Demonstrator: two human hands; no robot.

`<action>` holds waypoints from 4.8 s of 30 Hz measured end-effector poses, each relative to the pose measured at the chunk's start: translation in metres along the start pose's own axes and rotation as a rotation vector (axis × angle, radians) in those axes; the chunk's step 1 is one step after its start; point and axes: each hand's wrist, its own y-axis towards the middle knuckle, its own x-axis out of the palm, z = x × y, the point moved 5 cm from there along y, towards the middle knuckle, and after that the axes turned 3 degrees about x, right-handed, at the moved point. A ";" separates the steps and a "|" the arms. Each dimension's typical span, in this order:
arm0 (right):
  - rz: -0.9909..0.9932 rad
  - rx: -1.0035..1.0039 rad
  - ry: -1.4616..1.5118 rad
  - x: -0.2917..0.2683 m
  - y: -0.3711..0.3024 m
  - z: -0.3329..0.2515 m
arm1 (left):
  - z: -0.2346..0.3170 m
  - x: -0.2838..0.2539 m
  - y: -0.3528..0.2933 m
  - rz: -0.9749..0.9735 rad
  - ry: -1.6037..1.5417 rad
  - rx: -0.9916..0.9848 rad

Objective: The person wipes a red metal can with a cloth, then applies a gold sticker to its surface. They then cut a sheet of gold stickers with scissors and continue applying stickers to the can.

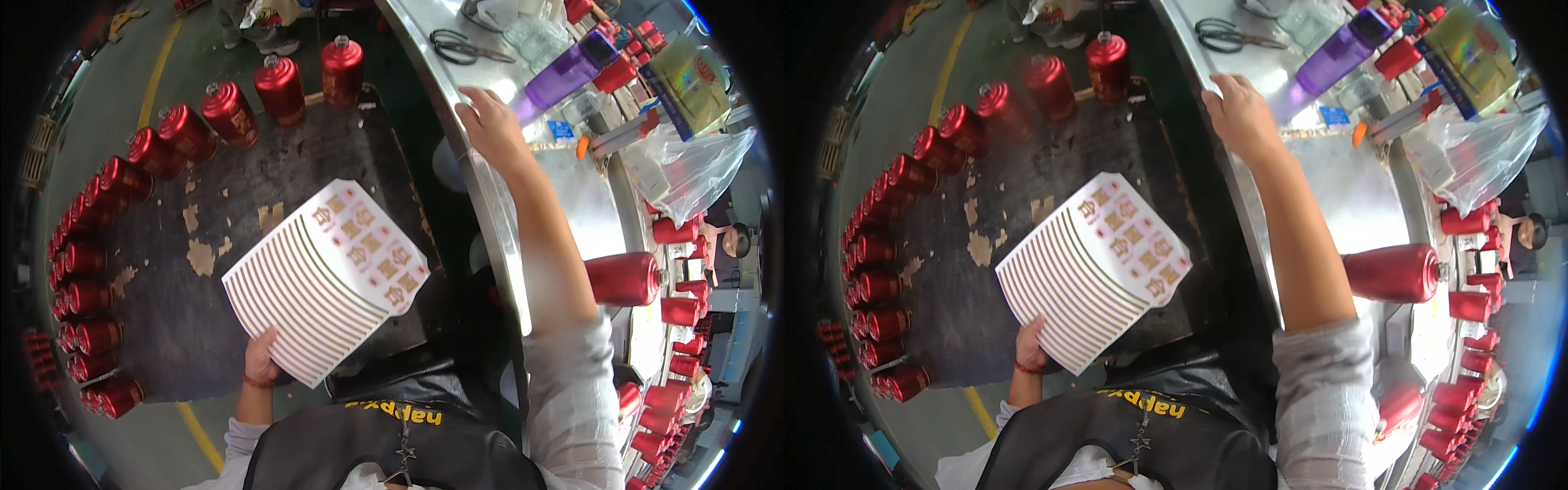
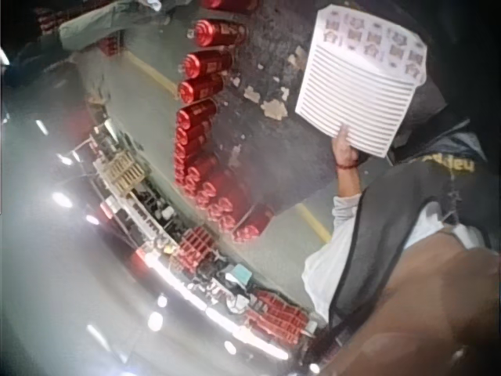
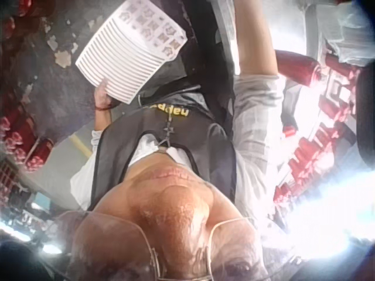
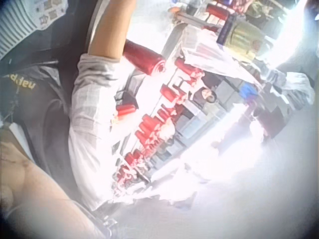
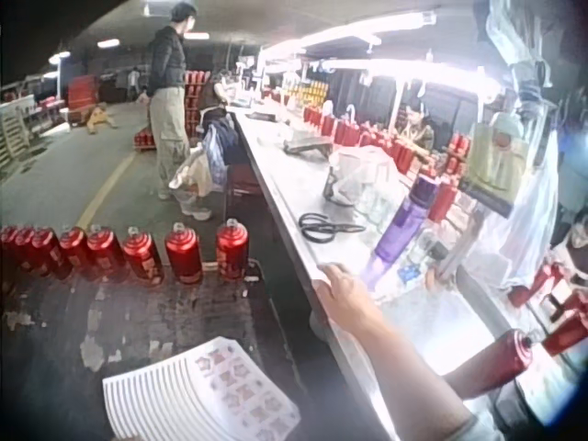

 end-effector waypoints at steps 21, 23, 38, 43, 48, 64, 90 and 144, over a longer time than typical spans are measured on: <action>-0.322 0.538 -0.494 0.018 0.078 0.095 | 0.010 0.002 0.007 0.076 -0.035 0.004; -0.329 0.455 -0.513 0.031 0.079 0.101 | 0.013 0.000 0.003 0.074 0.005 -0.011; -0.143 0.632 0.584 -0.048 0.002 0.100 | 0.063 0.033 -0.001 -0.147 -0.043 0.157; 0.034 0.287 1.026 -0.095 -0.067 0.003 | 0.085 0.048 0.004 -0.193 0.062 0.171; 0.084 0.103 1.112 -0.141 -0.190 -0.087 | 0.094 0.060 0.012 -0.365 -0.018 0.214; -0.637 0.672 0.834 -0.064 -0.452 -0.106 | 0.088 0.091 -0.008 -0.430 0.083 0.254; -0.593 0.646 1.053 -0.045 -0.417 -0.088 | 0.033 0.111 -0.039 -0.409 0.113 0.261; -0.588 -0.031 0.473 0.070 -0.284 -0.218 | 0.024 0.117 -0.067 -0.181 0.202 0.197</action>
